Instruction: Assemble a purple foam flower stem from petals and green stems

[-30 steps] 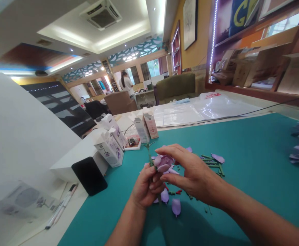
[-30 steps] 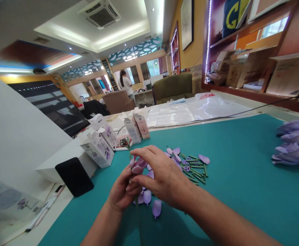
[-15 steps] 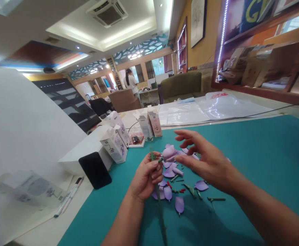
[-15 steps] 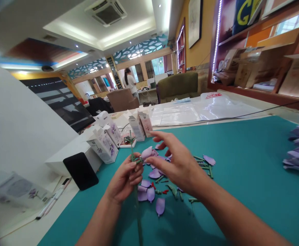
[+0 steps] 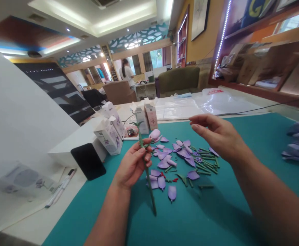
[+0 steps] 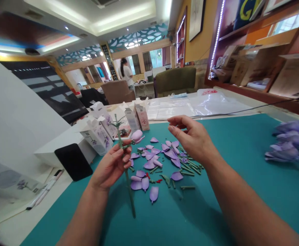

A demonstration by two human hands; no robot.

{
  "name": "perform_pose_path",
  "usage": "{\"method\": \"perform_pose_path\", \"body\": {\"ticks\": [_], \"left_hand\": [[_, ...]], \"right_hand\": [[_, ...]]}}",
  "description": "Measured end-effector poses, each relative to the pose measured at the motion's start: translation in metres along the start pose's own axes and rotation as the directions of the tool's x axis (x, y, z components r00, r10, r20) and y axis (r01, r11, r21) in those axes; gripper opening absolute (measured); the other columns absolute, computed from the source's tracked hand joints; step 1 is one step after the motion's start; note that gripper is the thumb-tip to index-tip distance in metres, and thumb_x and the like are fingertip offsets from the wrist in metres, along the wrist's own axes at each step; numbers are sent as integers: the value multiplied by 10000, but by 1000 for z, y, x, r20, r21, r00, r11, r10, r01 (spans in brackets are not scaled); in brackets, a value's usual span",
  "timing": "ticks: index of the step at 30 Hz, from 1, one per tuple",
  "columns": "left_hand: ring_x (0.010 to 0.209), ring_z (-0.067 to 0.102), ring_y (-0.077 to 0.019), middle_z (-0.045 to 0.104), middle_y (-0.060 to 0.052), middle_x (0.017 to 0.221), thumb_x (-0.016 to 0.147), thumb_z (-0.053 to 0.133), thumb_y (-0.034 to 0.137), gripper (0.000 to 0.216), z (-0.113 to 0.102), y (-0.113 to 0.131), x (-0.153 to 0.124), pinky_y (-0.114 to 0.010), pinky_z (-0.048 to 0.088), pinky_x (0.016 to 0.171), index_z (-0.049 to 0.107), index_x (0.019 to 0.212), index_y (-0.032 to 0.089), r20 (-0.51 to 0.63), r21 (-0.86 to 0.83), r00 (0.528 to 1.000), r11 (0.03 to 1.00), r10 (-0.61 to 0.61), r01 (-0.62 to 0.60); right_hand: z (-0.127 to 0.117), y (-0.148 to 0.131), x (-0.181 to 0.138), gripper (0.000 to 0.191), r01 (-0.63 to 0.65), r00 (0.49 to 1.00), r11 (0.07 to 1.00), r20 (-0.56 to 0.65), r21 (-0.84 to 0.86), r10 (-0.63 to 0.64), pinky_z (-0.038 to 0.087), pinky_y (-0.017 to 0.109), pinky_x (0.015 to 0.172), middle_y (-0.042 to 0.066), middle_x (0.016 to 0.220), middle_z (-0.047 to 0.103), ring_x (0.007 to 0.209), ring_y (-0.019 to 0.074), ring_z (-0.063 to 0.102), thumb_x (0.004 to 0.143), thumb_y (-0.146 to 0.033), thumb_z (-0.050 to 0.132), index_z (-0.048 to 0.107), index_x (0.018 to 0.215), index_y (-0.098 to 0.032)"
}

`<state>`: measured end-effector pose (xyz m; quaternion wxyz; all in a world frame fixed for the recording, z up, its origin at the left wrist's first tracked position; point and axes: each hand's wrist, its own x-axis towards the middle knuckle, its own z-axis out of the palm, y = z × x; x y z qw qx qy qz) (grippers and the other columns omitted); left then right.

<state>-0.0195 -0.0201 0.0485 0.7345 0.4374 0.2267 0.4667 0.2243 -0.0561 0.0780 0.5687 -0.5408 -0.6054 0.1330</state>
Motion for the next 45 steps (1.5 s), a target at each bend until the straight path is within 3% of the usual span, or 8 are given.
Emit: {"method": "perform_pose_path", "body": {"ticks": [6, 10, 14, 21, 27, 35, 39, 45], "left_hand": [[569, 546, -73, 631, -14, 767, 725, 719, 233, 290, -2, 1, 1, -197, 480, 518, 660, 999, 161, -15, 26, 1000, 1000, 1, 0], [523, 556, -80, 640, 3, 698, 736, 712, 241, 274, -3, 3, 0, -190, 476, 482, 655, 1002, 203, -25, 30, 999, 999, -21, 22], [454, 501, -47, 629, 7, 665, 734, 712, 247, 262, -1, 3, 0, -148, 421, 423, 667, 979, 168, -25, 18, 999, 1000, -25, 25], [451, 513, -62, 654, -27, 723, 759, 673, 260, 296, 5, 3, -3, -165, 396, 402, 663, 1029, 139, -9, 104, 1000, 995, -2, 3], [483, 552, -89, 665, -60, 779, 780, 651, 285, 343, 11, 2, -8, -186, 408, 416, 635, 1087, 132, 16, 254, 1000, 967, 6, -10], [445, 521, -63, 659, -46, 778, 786, 642, 266, 315, 12, -1, -8, -172, 376, 398, 645, 1076, 142, -14, 425, 1000, 905, -3, 9], [431, 504, -58, 672, -44, 784, 794, 621, 261, 277, 11, -4, -7, -164, 335, 373, 658, 1042, 144, -29, 525, 999, 851, 19, -1], [447, 505, -76, 687, -37, 774, 797, 586, 225, 259, 10, -10, -5, -188, 381, 434, 672, 1032, 157, -43, 692, 995, 721, 92, -37]], "right_hand": [[-17, 22, 10, 233, -9, 998, 948, 51, -317, 26, 462, 314, 649, 52, 833, 699, 736, 182, 605, 827, -364, 548, 678, 910, -189], [-20, 45, 18, 216, -37, 973, 772, 154, -634, 174, 421, 296, 639, 44, 828, 721, 759, 198, 619, 841, -309, 510, 705, 853, -219], [-7, 78, 21, 291, -6, 891, 573, 256, -820, 375, 418, 276, 678, 50, 1023, 717, 909, 215, 628, 866, -293, 460, 707, 1012, -241], [20, 115, 9, 331, 19, 860, 480, 260, -877, 440, 421, 297, 718, 142, 1061, 672, 968, 256, 591, 855, -362, 482, 723, 987, -178], [24, 123, 7, 275, 15, 848, 479, 265, -878, 460, 414, 305, 735, 150, 1045, 670, 975, 259, 586, 814, -289, 522, 717, 959, -159], [24, 130, 10, 249, -57, 816, 529, 266, -847, 514, 384, 269, 594, 103, 923, 720, 826, 224, 641, 772, -252, 531, 726, 915, -195], [23, 135, 11, 226, -56, 808, 554, 288, -830, 514, 377, 251, 599, 75, 904, 721, 813, 196, 635, 765, -225, 535, 716, 897, -204], [21, 139, 9, 171, -40, 808, 598, 327, -800, 491, 369, 244, 593, 74, 865, 699, 777, 186, 617, 753, -200, 545, 672, 865, -179]]}}
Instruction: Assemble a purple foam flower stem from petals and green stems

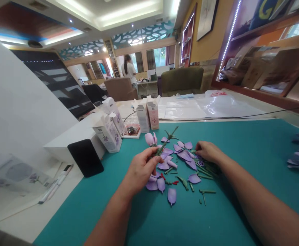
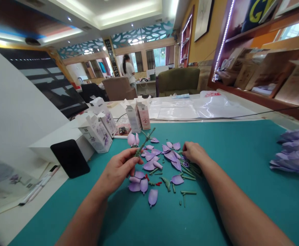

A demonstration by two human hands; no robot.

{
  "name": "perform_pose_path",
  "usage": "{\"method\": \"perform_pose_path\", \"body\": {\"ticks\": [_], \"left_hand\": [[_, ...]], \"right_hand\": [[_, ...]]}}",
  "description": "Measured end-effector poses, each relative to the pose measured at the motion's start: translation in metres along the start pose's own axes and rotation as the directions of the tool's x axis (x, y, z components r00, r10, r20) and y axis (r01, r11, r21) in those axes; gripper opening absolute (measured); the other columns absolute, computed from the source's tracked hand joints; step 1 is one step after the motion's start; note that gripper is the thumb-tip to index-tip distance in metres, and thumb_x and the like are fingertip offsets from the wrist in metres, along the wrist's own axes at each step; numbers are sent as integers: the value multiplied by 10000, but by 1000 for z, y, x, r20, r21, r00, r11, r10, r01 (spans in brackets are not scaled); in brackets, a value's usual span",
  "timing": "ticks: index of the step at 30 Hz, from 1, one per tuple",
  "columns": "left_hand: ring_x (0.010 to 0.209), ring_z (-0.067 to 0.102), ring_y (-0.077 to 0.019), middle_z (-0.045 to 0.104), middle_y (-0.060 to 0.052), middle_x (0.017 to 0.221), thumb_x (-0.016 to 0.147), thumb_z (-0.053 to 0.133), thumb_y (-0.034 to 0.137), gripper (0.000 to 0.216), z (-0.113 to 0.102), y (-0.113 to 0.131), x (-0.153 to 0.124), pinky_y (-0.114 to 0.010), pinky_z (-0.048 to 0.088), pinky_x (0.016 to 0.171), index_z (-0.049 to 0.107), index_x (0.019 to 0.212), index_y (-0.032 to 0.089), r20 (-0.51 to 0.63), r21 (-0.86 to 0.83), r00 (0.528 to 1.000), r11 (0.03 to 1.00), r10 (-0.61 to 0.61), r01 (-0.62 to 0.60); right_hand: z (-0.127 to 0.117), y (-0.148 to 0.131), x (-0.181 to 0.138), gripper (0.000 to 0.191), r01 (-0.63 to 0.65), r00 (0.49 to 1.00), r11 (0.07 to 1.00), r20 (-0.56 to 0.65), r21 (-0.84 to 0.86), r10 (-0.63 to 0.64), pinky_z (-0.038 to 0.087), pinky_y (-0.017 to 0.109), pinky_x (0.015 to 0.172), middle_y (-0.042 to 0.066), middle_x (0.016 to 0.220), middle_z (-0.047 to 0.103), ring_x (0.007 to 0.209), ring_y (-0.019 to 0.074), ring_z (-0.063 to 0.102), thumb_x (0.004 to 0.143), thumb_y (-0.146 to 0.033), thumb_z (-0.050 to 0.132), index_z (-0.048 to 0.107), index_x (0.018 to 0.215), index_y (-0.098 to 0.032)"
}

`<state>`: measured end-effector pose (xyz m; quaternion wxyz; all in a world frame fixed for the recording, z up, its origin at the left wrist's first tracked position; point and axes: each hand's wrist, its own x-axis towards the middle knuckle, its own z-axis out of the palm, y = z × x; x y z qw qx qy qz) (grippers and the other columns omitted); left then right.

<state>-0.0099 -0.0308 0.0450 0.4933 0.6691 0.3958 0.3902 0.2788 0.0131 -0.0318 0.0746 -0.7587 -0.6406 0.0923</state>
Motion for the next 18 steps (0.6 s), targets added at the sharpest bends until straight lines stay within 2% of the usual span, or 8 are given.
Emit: {"method": "perform_pose_path", "body": {"ticks": [5, 8, 10, 13, 16, 18], "left_hand": [[467, 500, -102, 678, -15, 714, 786, 583, 220, 221, 2, -5, 3, -204, 376, 474, 695, 975, 190, -53, 136, 996, 989, 72, -64], [522, 518, -126, 669, -8, 689, 773, 586, 199, 201, 1, -9, 5, -204, 362, 492, 702, 937, 208, -80, 168, 988, 979, 134, -119], [553, 531, -136, 656, -5, 661, 770, 573, 181, 185, 0, -10, 6, -203, 358, 503, 701, 900, 209, -90, 192, 983, 971, 159, -140], [583, 552, -144, 643, -2, 631, 781, 549, 189, 179, 0, -12, 8, -204, 364, 520, 687, 894, 204, -109, 250, 981, 960, 160, -128], [626, 576, -148, 656, -1, 664, 810, 505, 220, 219, -1, -11, 9, -211, 392, 555, 660, 962, 192, -115, 374, 987, 925, 109, -58], [651, 588, -147, 667, -4, 701, 832, 466, 238, 250, -1, -11, 9, -217, 410, 578, 643, 1000, 184, -103, 447, 992, 894, 77, -23]], "right_hand": [[-3, 0, -2, 191, 35, 999, 999, -7, 21, -35, 372, 248, 593, 67, 844, 693, 752, 189, 609, 765, -185, 520, 640, 914, -179], [-14, -5, -6, 229, 65, 997, 997, -44, 50, -62, 384, 252, 634, 66, 930, 702, 821, 198, 614, 767, -185, 521, 648, 957, -188], [-24, -14, -12, 198, 92, 993, 993, -78, 76, -86, 382, 254, 626, 55, 908, 708, 812, 200, 615, 761, -207, 536, 663, 913, -202], [-40, -36, -28, 125, 222, 971, 967, -115, 123, -209, 370, 244, 576, 32, 770, 690, 704, 173, 596, 773, -267, 540, 650, 797, -212], [-51, -61, -49, 151, 381, 920, 908, -173, 174, -353, 361, 235, 545, 19, 724, 668, 638, 153, 573, 805, -314, 515, 620, 761, -214], [-54, -75, -60, 166, 444, 887, 874, -233, 196, -399, 345, 236, 526, 9, 667, 644, 592, 147, 552, 825, -332, 501, 595, 754, -215]]}}
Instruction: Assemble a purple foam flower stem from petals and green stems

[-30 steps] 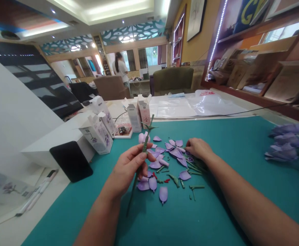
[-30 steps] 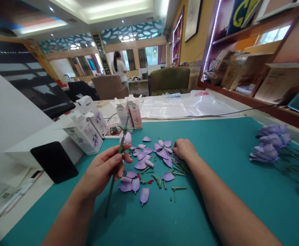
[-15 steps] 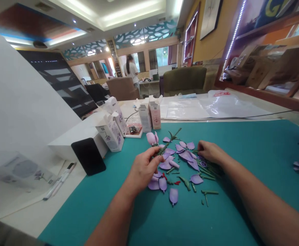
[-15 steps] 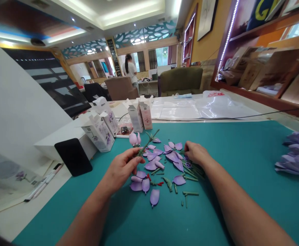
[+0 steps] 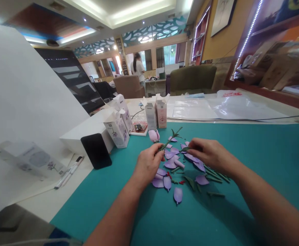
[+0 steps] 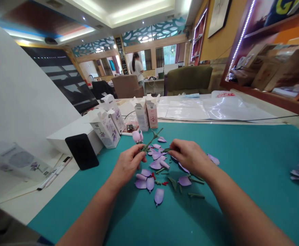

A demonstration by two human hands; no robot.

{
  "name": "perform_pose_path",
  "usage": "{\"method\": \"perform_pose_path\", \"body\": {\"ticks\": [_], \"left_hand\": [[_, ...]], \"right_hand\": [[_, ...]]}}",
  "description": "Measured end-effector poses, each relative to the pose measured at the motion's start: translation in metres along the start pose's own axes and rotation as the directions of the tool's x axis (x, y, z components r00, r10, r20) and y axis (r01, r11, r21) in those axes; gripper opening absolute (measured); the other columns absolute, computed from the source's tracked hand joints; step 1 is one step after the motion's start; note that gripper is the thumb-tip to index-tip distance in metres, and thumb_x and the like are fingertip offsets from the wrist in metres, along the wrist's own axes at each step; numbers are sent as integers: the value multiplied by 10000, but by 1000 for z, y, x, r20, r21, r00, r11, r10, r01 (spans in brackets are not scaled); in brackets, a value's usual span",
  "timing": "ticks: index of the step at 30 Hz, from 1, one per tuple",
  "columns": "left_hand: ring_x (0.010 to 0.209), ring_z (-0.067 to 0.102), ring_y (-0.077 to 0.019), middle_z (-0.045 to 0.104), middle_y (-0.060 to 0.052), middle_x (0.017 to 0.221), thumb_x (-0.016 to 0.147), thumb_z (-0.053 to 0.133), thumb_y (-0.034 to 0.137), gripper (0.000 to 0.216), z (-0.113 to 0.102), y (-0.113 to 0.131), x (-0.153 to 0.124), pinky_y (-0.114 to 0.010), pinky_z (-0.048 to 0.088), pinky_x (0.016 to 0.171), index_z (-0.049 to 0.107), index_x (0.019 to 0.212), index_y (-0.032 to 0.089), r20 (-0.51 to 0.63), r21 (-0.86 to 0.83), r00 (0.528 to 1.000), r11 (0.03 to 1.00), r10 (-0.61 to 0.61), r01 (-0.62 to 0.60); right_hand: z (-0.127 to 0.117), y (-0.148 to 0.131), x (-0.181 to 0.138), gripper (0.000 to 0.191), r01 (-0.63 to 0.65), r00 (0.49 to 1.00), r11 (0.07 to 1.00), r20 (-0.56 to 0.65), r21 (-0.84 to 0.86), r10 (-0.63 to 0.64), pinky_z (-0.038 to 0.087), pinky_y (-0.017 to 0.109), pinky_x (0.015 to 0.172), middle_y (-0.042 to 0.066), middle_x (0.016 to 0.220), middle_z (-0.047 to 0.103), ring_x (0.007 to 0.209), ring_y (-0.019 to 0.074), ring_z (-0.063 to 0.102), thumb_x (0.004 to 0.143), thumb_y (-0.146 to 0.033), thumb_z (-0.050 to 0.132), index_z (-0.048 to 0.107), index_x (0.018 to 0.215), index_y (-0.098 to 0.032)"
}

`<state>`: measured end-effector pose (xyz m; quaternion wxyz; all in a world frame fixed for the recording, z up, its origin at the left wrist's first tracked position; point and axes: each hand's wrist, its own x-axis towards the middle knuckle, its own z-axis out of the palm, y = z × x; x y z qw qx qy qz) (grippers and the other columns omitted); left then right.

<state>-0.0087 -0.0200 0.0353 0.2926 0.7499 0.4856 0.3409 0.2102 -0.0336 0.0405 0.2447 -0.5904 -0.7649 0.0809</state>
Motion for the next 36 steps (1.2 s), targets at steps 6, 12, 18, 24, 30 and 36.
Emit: {"method": "perform_pose_path", "body": {"ticks": [6, 12, 18, 24, 30, 36], "left_hand": [[693, 604, -147, 690, -18, 776, 857, 431, 273, 284, 2, -1, 0, -226, 427, 615, 631, 1034, 177, 8, 92, 1000, 996, 9, -10], [747, 618, -154, 700, -18, 790, 860, 441, 260, 314, 5, -3, 0, -243, 440, 694, 624, 1101, 175, -8, 107, 999, 993, 42, -41], [775, 631, -158, 705, -21, 822, 861, 448, 248, 341, 6, -3, 0, -249, 454, 719, 608, 1154, 181, -7, 102, 999, 994, 50, -49], [798, 637, -164, 709, -20, 823, 866, 450, 249, 329, 5, -1, -1, -258, 457, 737, 607, 1146, 180, -1, 123, 999, 991, 52, -51], [796, 633, -165, 705, -19, 814, 868, 450, 240, 324, 5, 0, -1, -255, 446, 739, 609, 1144, 179, 16, 123, 998, 991, 59, -61], [813, 631, -169, 703, -22, 835, 879, 438, 232, 307, 6, -1, -1, -256, 444, 738, 601, 1133, 179, 38, 151, 996, 985, 81, -85]], "right_hand": [[10, -22, -7, 163, 108, 978, 994, -184, 33, -100, 326, 234, 518, -15, 596, 604, 529, 129, 503, 836, -318, 531, 544, 712, -213], [20, -24, -7, 138, 197, 932, 980, -309, -6, -189, 337, 233, 531, -7, 657, 610, 557, 124, 519, 844, -284, 563, 565, 738, -195], [26, -24, -7, 149, 237, 909, 970, -343, -45, -238, 337, 242, 545, -4, 671, 601, 577, 129, 520, 855, -279, 558, 570, 735, -192], [28, -23, -7, 144, 243, 904, 969, -349, -51, -245, 338, 246, 555, -1, 672, 595, 595, 138, 530, 857, -272, 558, 574, 743, -188], [28, -23, -7, 153, 240, 905, 968, -344, -70, -249, 332, 248, 549, 1, 670, 589, 591, 139, 522, 863, -275, 549, 571, 739, -187], [28, -23, -7, 176, 239, 902, 967, -348, -91, -255, 339, 252, 564, 13, 678, 596, 620, 151, 543, 878, -279, 528, 573, 736, -184]]}}
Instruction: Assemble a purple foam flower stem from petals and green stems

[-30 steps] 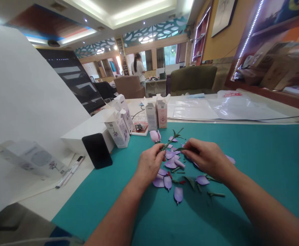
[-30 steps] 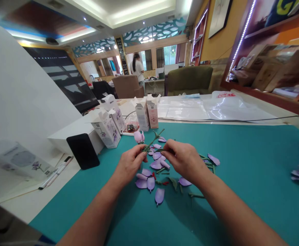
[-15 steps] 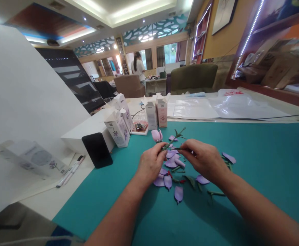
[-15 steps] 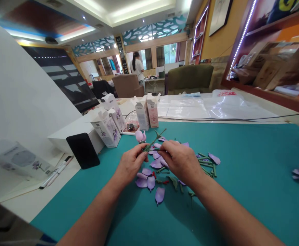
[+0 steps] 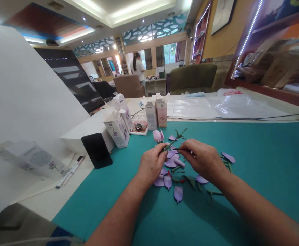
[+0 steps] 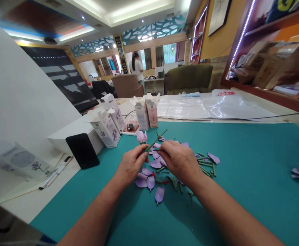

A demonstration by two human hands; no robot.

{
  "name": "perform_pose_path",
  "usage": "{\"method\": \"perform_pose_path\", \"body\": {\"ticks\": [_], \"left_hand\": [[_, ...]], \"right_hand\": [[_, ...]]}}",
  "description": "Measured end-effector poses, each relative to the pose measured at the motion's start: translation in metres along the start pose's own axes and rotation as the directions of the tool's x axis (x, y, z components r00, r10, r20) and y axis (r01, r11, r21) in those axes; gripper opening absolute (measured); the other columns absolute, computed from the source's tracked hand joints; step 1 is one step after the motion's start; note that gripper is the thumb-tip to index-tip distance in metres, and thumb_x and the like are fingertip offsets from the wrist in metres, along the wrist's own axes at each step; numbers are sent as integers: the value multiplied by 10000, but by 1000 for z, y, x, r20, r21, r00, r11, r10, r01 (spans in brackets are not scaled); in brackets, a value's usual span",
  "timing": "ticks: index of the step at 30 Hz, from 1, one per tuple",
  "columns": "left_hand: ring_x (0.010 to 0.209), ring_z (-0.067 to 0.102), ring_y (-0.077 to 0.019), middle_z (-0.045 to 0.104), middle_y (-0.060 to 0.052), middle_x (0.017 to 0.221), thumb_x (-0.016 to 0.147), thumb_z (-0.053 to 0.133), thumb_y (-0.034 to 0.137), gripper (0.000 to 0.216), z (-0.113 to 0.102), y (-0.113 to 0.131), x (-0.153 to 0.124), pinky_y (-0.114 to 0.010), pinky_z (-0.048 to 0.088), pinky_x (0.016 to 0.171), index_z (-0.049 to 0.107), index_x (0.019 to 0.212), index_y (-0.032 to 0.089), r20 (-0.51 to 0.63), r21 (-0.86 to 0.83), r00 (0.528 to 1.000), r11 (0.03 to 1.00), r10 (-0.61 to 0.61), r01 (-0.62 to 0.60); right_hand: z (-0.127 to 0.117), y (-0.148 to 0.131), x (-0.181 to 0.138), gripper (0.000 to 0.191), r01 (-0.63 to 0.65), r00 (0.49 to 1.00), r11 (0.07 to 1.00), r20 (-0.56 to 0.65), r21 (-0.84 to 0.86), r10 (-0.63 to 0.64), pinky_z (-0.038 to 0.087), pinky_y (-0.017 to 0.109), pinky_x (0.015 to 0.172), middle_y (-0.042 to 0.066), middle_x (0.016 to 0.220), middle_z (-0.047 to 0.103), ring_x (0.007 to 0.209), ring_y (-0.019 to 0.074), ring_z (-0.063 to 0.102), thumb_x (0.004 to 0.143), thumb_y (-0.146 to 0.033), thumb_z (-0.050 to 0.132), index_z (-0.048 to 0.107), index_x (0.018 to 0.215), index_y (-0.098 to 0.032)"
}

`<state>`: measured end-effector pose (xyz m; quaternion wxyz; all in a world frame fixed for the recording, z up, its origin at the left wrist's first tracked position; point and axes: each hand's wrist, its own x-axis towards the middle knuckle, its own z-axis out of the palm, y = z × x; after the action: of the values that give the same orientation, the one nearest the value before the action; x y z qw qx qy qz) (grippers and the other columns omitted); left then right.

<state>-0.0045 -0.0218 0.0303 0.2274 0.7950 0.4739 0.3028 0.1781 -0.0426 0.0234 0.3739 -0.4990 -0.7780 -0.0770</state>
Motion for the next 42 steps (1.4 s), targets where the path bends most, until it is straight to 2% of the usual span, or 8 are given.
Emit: {"method": "perform_pose_path", "body": {"ticks": [8, 12, 15, 19, 30, 36, 39, 42], "left_hand": [[919, 631, -184, 696, -61, 1011, 888, 435, 234, 300, 3, 0, -2, -271, 458, 801, 584, 1141, 172, -54, 48, 997, 997, 61, -58], [993, 622, -208, 677, -69, 1097, 888, 478, 307, 326, 6, 0, -4, -297, 462, 852, 563, 1175, 178, -112, 92, 988, 991, 110, -100], [1042, 611, -210, 665, -77, 1139, 910, 451, 349, 334, 9, 1, -6, -301, 461, 884, 560, 1180, 186, -147, 120, 981, 986, 129, -112], [1068, 598, -206, 645, -87, 1176, 938, 392, 323, 350, 10, 2, -6, -309, 454, 915, 535, 1221, 174, -162, 164, 975, 979, 152, -125], [958, 603, -196, 656, -79, 1041, 962, 305, 296, 379, 13, 0, -6, -323, 471, 856, 508, 1259, 178, -137, 305, 973, 942, 186, -137], [1024, 592, -178, 655, -67, 1110, 943, 372, 261, 309, 15, -3, -4, -286, 443, 895, 545, 1189, 188, -160, 217, 971, 966, 180, -143], [964, 621, -170, 672, -52, 1079, 931, 393, 257, 263, 14, -2, -4, -269, 456, 831, 554, 1130, 201, -137, 175, 984, 980, 118, -93], [794, 648, -160, 702, -19, 901, 923, 397, 270, 237, 12, 1, -4, -251, 455, 707, 540, 1105, 218, -90, 170, 996, 985, 13, 2]], "right_hand": [[-1, -3, 0, 214, 59, 996, 998, -67, -16, -60, 347, 250, 570, 32, 679, 612, 622, 152, 561, 901, -279, 497, 591, 738, -178], [-2, -7, 0, 245, 53, 995, 999, -85, -4, -53, 359, 249, 584, 38, 680, 622, 634, 152, 567, 914, -288, 473, 587, 725, -184], [-3, -10, 0, 260, 47, 994, 999, -97, 4, -46, 369, 248, 590, 37, 674, 622, 630, 149, 560, 918, -296, 460, 585, 715, -191], [-4, -11, -1, 252, 43, 994, 999, -96, 14, -41, 378, 246, 600, 35, 678, 621, 632, 145, 559, 919, -284, 455, 585, 724, -190], [-10, -18, 1, 175, 25, 995, 999, -100, 48, -20, 390, 262, 598, 30, 724, 655, 645, 162, 589, 901, -290, 494, 607, 809, -193], [-10, -19, 1, 180, 16, 994, 999, -107, 46, -11, 391, 263, 581, 29, 713, 658, 619, 157, 590, 895, -297, 496, 598, 791, -190], [-8, -18, 1, 202, 15, 996, 999, -84, 31, -12, 381, 263, 572, 26, 696, 647, 605, 153, 580, 899, -303, 484, 595, 770, -195], [-7, -17, 0, 216, 28, 997, 1000, -75, 10, -27, 365, 264, 564, 24, 688, 640, 601, 152, 570, 903, -302, 476, 597, 759, -196]]}}
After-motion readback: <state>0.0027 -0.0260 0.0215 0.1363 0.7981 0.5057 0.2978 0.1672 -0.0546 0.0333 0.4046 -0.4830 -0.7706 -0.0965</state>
